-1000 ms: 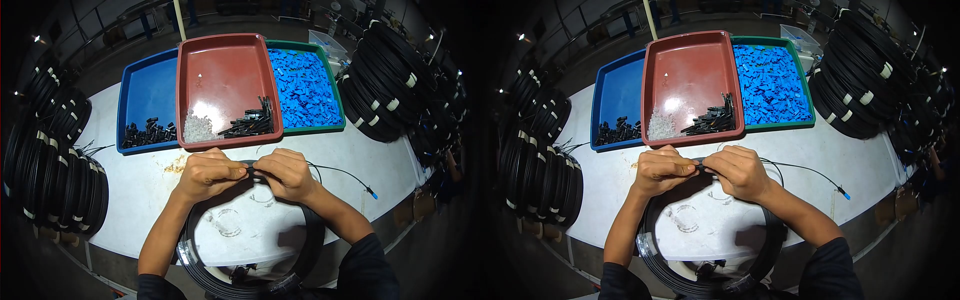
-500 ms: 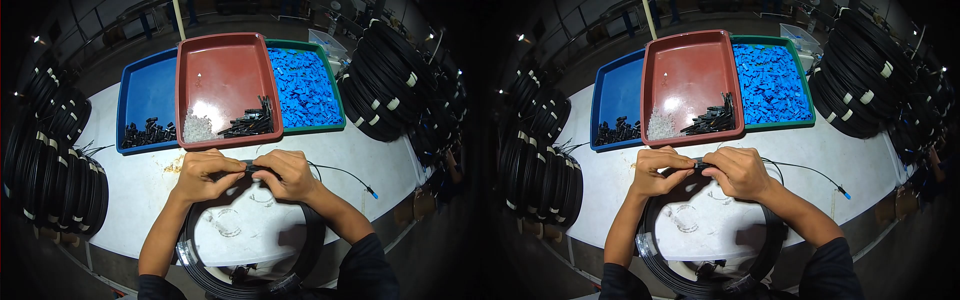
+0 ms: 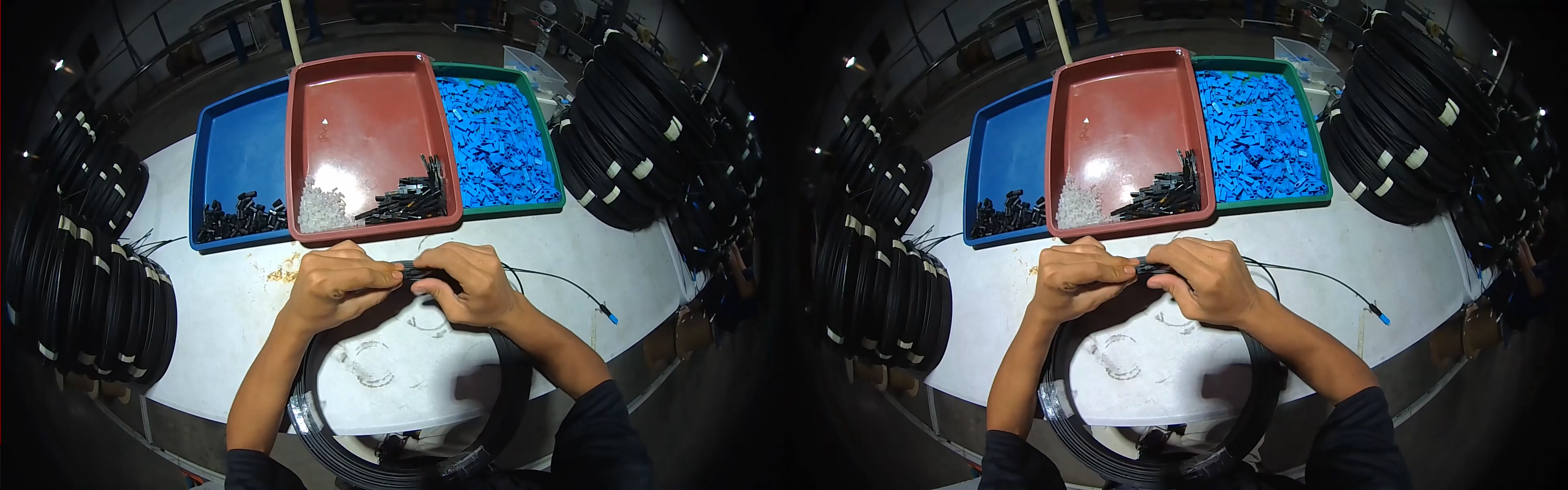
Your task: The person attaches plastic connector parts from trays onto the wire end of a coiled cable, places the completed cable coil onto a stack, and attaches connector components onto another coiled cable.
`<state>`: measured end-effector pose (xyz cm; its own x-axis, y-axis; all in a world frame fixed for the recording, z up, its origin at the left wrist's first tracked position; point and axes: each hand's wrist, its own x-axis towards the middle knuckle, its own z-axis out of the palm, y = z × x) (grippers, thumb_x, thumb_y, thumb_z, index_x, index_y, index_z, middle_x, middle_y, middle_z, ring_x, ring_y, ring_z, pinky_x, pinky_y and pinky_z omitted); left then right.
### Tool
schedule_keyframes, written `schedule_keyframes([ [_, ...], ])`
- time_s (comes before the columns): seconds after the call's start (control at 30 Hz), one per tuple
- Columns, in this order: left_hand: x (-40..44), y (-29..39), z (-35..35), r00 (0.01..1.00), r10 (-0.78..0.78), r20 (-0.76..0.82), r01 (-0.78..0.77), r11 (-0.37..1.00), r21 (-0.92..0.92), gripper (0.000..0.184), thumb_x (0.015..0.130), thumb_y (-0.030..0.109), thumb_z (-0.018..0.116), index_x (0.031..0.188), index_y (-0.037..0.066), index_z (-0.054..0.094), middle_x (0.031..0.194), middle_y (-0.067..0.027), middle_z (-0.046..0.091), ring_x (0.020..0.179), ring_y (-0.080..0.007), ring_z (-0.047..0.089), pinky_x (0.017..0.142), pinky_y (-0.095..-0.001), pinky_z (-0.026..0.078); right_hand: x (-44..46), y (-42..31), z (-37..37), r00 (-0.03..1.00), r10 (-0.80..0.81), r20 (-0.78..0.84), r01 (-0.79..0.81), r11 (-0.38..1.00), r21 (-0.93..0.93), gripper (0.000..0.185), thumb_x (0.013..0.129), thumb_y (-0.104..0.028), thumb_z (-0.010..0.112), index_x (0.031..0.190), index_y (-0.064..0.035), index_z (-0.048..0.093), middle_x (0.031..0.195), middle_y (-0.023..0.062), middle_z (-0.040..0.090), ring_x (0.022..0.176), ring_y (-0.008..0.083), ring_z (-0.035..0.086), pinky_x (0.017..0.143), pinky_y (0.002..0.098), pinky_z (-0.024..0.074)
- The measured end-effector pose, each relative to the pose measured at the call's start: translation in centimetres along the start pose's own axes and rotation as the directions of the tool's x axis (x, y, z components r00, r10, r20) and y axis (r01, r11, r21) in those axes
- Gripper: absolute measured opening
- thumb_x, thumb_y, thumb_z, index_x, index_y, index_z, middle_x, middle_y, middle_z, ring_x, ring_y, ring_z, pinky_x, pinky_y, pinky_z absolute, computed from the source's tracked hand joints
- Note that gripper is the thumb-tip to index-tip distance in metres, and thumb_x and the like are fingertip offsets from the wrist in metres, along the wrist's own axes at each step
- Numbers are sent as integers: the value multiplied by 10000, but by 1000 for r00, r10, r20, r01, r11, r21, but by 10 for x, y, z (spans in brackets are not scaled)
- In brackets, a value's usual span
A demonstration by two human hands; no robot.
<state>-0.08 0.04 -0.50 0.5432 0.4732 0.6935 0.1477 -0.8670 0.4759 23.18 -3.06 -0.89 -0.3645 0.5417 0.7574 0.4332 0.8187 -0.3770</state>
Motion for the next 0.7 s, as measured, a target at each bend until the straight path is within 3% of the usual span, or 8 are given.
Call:
schedule_keyframes([
  [0.1,-1,-2,2,999,36,18,-36,999,16,197,700,36,861,885,80,813,901,-69,794,768,-181,742,702,-310,569,-3,6,3,991,-112,-68,111,994,-13,163,776,-88,791,894,-48,685,715,79,642,573,254,619,515,362,473],
  [0.27,1,1,1,996,77,36,-79,994,74,173,717,54,860,880,86,811,887,-67,792,765,-182,741,695,-309,564,-1,-2,-4,998,30,63,-27,998,-52,123,801,-78,770,881,-53,680,708,80,639,571,262,614,511,372,465],
  [0.5,1,1,2,995,96,15,-96,994,52,170,721,56,859,881,90,813,881,-64,792,764,-183,742,695,-309,562,-1,-2,-6,993,28,118,-19,997,-73,130,835,-110,759,923,-54,681,709,82,637,576,264,619,528,367,473],
  [0.6,0,0,1,998,65,-3,-65,997,43,173,721,55,860,884,88,813,884,-65,793,764,-183,743,698,-306,562,1,-4,-3,996,59,66,-58,998,-8,156,806,-92,773,920,-49,676,715,77,640,585,266,626,535,358,483],
  [0.7,0,0,2,999,47,-1,-47,999,26,165,725,54,858,880,84,814,882,-66,793,759,-181,740,697,-302,560,0,1,-1,997,-78,-8,77,996,-48,217,732,-57,802,906,-42,672,723,68,649,575,264,624,523,358,482],
])
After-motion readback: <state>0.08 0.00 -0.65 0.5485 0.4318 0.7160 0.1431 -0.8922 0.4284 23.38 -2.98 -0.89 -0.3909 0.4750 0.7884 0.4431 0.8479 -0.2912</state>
